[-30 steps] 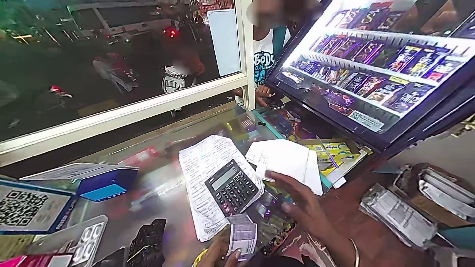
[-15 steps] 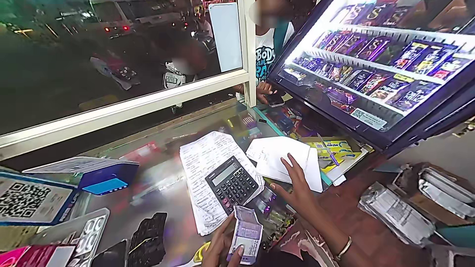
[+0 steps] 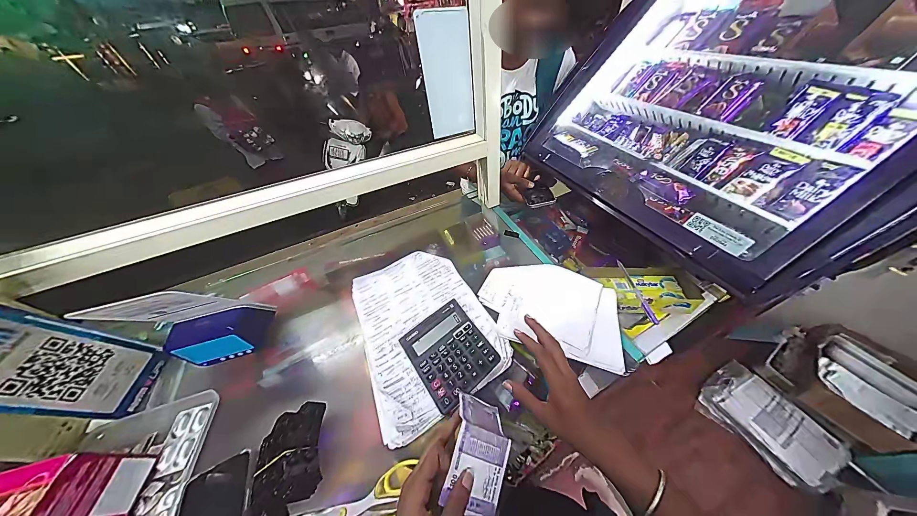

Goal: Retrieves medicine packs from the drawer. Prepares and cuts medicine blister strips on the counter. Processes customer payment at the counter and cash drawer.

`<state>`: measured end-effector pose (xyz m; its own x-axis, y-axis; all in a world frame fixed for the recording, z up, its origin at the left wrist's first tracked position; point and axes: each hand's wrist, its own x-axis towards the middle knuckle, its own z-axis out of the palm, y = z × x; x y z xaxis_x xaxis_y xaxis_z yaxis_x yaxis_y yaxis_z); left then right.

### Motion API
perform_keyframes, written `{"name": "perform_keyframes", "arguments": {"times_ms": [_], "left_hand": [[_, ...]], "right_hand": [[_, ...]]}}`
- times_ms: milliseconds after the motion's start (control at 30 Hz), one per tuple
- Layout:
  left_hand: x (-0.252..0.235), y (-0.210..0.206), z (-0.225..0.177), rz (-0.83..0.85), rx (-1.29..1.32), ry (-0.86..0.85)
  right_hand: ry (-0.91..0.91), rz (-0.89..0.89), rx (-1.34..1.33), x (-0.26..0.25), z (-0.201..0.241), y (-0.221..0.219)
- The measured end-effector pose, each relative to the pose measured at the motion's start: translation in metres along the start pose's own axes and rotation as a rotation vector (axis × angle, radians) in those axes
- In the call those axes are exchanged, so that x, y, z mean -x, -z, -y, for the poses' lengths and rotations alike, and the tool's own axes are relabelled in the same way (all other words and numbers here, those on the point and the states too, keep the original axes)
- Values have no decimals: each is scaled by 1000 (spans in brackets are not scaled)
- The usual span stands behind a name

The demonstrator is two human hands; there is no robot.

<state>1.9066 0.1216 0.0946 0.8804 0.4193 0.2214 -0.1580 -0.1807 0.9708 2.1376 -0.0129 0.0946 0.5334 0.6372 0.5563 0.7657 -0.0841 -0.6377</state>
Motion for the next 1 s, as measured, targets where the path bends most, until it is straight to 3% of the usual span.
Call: {"name": "perform_keyframes", "arguments": {"times_ms": [100,200,367,467,567,733,833,900,1000], "left_hand": [[3,-3,-2,18,39,18],[3,-7,-8,73,72,18],[3,-6,-9,131,57,-17],[8,-6,-14,25,-31,62],[10,-3,-20,-35,-117,151],[10,4,-16,-135,-321,3],[10,9,-19,-119,-188,-84],[12,12,-26,-122,-7,-80],[8,8,-28,-260,253,-84]], "right_hand": [[-87,179,-298,3,15,4],[-283,475,-727,5,26,7],[-464,758,-932,4,19,10],[-534,776,-1023,2,16,17],[-555,679,-954,4,15,24],[-357,641,-774,1,4,37],[-359,645,-884,5,3,40],[-467,611,-1017,8,2,38],[-695,467,-1281,5,9,30]]}}
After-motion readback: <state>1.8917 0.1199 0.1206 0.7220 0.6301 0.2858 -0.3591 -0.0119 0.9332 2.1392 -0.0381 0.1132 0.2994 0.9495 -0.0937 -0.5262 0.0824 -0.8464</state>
